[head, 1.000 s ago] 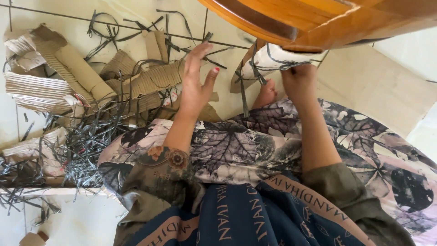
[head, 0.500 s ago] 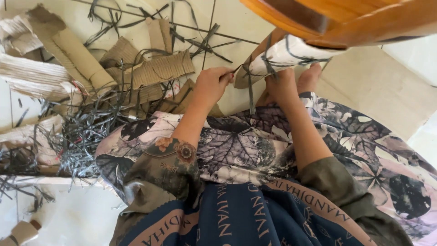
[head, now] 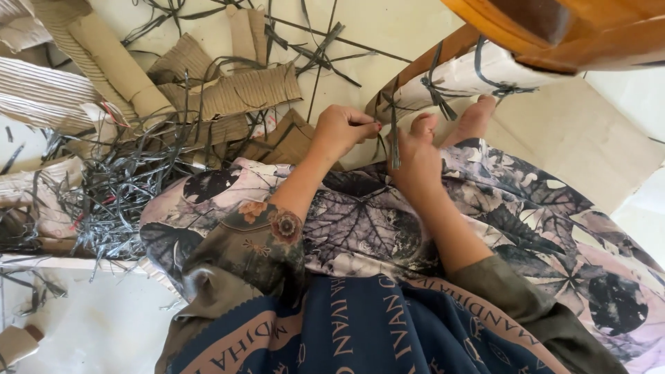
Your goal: Wrapping a wooden chair leg with protective cardboard and securing it with wire ties
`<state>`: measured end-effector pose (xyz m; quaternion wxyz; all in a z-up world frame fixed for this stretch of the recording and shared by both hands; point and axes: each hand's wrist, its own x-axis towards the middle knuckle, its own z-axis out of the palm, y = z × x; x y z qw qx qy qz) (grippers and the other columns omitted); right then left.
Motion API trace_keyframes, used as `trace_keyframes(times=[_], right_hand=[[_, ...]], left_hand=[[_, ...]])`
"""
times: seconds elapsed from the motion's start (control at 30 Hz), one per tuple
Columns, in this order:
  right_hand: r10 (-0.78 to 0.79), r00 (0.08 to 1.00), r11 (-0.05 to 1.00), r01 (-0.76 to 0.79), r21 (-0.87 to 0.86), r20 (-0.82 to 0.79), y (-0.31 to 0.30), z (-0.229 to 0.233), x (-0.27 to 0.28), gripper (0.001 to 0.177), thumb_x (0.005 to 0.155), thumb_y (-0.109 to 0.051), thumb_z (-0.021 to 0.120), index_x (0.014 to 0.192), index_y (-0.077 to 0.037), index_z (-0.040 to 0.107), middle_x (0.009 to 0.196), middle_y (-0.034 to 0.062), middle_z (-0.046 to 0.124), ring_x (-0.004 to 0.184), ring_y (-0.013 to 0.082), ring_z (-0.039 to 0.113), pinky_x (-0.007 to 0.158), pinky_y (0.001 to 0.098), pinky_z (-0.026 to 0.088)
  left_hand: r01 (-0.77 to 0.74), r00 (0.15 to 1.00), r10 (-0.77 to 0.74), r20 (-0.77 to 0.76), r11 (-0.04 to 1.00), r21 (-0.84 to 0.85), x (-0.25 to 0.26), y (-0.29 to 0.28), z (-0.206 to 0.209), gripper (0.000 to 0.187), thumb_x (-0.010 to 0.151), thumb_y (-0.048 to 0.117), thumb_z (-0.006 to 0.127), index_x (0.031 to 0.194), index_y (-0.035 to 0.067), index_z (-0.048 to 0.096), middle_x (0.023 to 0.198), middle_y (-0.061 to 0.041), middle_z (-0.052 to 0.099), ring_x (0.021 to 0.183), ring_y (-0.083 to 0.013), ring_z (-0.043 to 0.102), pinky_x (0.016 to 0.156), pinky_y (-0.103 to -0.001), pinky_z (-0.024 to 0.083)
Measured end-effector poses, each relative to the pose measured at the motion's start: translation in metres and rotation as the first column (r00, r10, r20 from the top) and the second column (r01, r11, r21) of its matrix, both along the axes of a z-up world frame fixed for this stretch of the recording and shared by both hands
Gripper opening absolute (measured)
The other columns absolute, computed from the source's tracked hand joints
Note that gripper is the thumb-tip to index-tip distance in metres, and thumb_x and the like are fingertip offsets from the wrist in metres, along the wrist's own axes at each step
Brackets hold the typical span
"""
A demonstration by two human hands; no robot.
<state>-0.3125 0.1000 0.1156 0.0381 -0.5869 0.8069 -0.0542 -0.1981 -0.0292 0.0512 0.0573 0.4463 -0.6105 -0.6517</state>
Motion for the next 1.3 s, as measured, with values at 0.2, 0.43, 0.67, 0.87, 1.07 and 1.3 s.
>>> trace_keyframes(times=[0.2, 0.43, 0.67, 0.87, 1.07, 1.3], right_hand=[[0.174, 0.98, 0.936, -0.194, -0.293, -0.093, 0.022, -0.065, 0.008, 0.013, 0.093, -0.013, 0.056, 0.101, -0.019, 0.063, 0.054, 0.0018, 0.054, 0.045, 0.0345, 0.061, 0.041, 0.0425, 0.048], [-0.158, 0.692, 0.911, 0.378, -0.167, 0.705, 0.016, -0.036, 0.028, 0.025, 0.1, -0.021, 0.067, 0.077, -0.012, 0.068, 0.058, 0.0155, 0.065, 0.069, 0.0442, 0.068, 0.053, 0.0462, 0.05], [-0.207, 0.469, 0.705, 0.68, -0.201, 0.858, 0.025, -0.069, -0.002, 0.024, 0.095, -0.015, 0.077, 0.078, 0.001, 0.073, 0.056, 0.0131, 0.062, 0.058, 0.0149, 0.059, 0.049, 0.0348, 0.042], [-0.074, 0.652, 0.725, 0.555, -0.408, 0.754, 0.008, -0.042, -0.015, 0.007, 0.089, 0.002, 0.083, 0.093, 0.005, 0.078, 0.072, 0.0237, 0.071, 0.071, 0.0392, 0.074, 0.058, 0.0388, 0.057], [-0.296, 0.217, 0.728, 0.681, 0.073, 0.93, 0.001, -0.071, -0.035, 0.021, 0.085, -0.013, 0.083, 0.08, 0.002, 0.069, 0.05, 0.0129, 0.06, 0.036, 0.0156, 0.055, 0.035, 0.0249, 0.042], [-0.33, -0.166, 0.667, 0.656, 0.354, 0.929, -0.013, -0.079, -0.03, 0.029, 0.092, -0.019, 0.071, 0.072, 0.001, 0.065, 0.048, 0.0085, 0.051, 0.03, 0.0147, 0.045, 0.03, 0.0294, 0.033]], left_hand=[[-0.134, 0.972, 0.18, -0.149, 0.952, 0.276, -0.009, 0.013, -0.023, 0.035, 0.076, 0.026, 0.091, 0.099, 0.002, 0.079, 0.089, -0.018, 0.078, 0.085, -0.0223, 0.077, 0.07, -0.031, 0.066], [-0.205, 0.929, 0.308, -0.205, 0.89, 0.408, -0.015, 0.023, -0.007, 0.033, 0.074, 0.014, 0.093, 0.095, -0.004, 0.075, 0.08, -0.015, 0.076, 0.067, -0.0147, 0.073, 0.059, -0.026, 0.062], [-0.198, 0.949, 0.264, -0.173, 0.925, 0.324, -0.018, 0.031, -0.028, 0.029, 0.077, 0.022, 0.093, 0.092, 0.003, 0.078, 0.076, -0.01, 0.077, 0.067, -0.0114, 0.073, 0.057, -0.021, 0.059], [-0.176, 0.979, 0.191, -0.07, 0.968, 0.181, -0.021, 0.033, -0.035, 0.028, 0.077, 0.029, 0.091, 0.092, 0.008, 0.082, 0.076, -0.008, 0.078, 0.072, -0.0112, 0.073, 0.061, -0.027, 0.059], [-0.159, 0.982, 0.18, -0.051, 0.945, 0.284, -0.02, 0.031, -0.023, 0.028, 0.079, 0.021, 0.089, 0.095, 0.001, 0.079, 0.077, -0.015, 0.077, 0.071, -0.0166, 0.075, 0.063, -0.024, 0.06], [-0.132, 0.984, 0.168, -0.06, 0.912, 0.389, -0.022, 0.029, -0.027, 0.024, 0.083, 0.016, 0.083, 0.098, -0.002, 0.077, 0.074, -0.012, 0.074, 0.068, -0.0146, 0.072, 0.061, -0.023, 0.059]])
